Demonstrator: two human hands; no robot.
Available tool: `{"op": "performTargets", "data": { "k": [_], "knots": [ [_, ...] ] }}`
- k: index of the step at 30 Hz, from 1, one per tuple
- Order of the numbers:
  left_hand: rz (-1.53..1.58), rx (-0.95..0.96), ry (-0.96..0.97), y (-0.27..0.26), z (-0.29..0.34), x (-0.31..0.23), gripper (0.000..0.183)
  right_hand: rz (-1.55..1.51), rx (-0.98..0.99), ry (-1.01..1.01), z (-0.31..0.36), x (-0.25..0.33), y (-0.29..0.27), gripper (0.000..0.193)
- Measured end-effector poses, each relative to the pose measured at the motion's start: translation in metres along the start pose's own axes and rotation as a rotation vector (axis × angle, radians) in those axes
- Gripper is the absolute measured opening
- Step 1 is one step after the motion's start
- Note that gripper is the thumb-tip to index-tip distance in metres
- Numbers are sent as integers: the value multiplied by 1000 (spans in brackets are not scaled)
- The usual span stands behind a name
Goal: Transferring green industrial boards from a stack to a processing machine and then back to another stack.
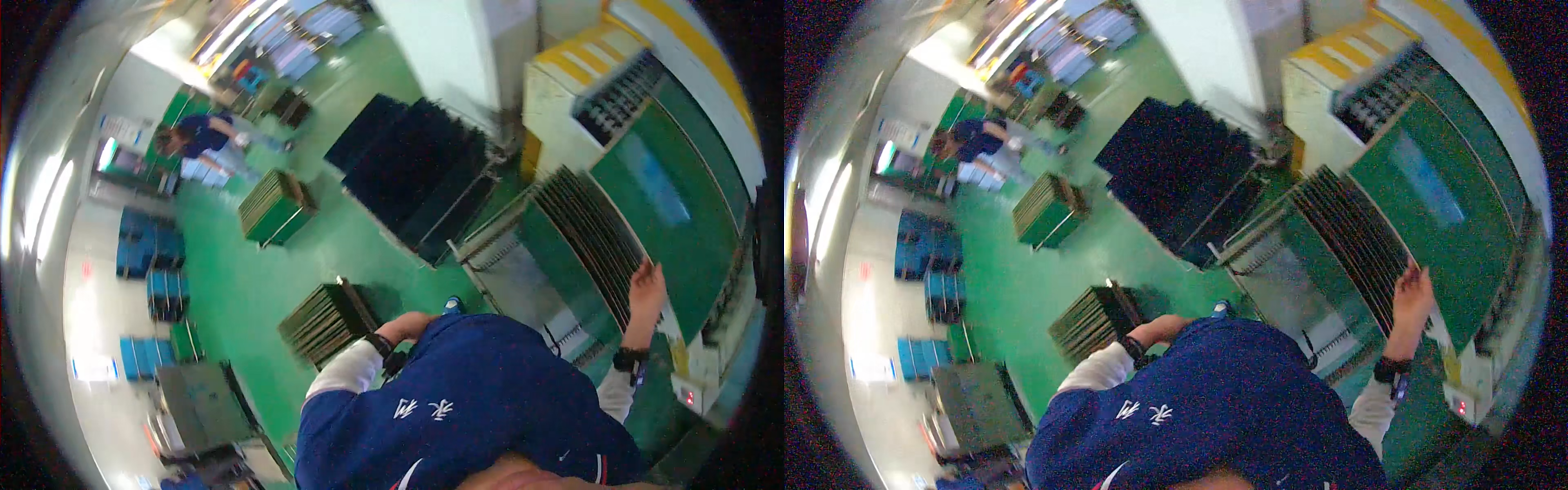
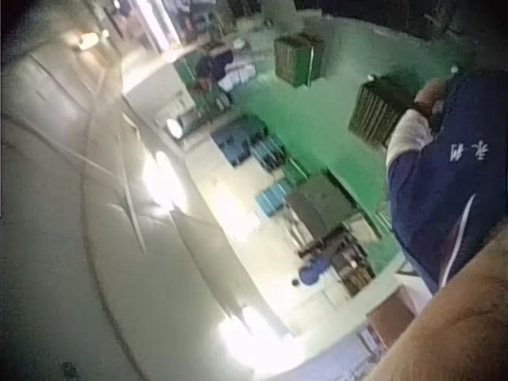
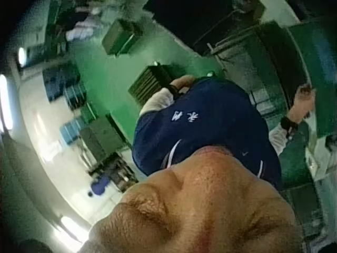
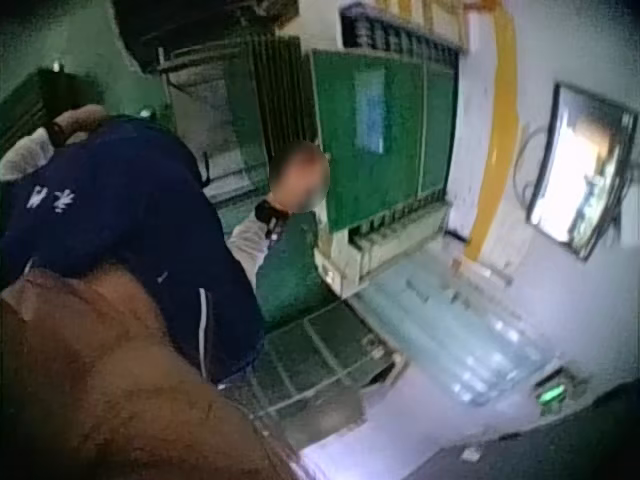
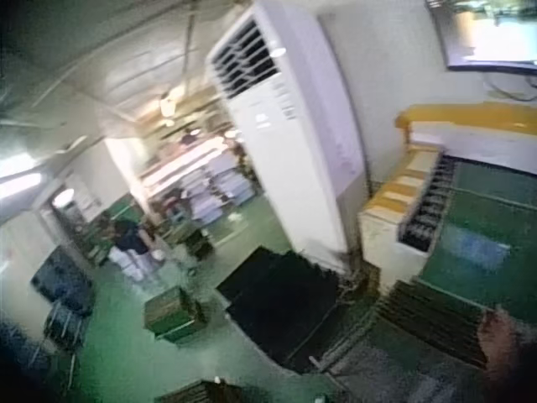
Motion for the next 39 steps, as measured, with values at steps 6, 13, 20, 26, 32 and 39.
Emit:
{"op": "performTargets", "data": {
  "k": [6,13,20,26,32,39],
  "knots": [
    [29,-28,-115,20,5,13,51,0,-42,68,-10,-4,8,36],
    [146,-36,-147,15,8,2,48,389,-84,110,-4,-28,29,29],
    [96,-45,-110,-4,19,-21,43,1226,-16,-270,25,-64,72,24],
    [-5,-45,-7,10,17,-6,50,1509,72,-521,45,-94,82,22],
    [222,-58,-120,4,37,-10,47,1562,32,-509,37,-98,73,26],
    [351,-37,-228,7,58,-4,45,1705,19,-490,27,-103,73,29]
  ]
}}
Point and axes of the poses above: each hand's wrist, its own z-axis away from the middle knuckle, its own y-axis out of the palm, x = y × z, the point moved 7 cm from there along -z, towards the middle knuckle, and after that the axes turned 11 degrees about y, right-handed, at the moved point
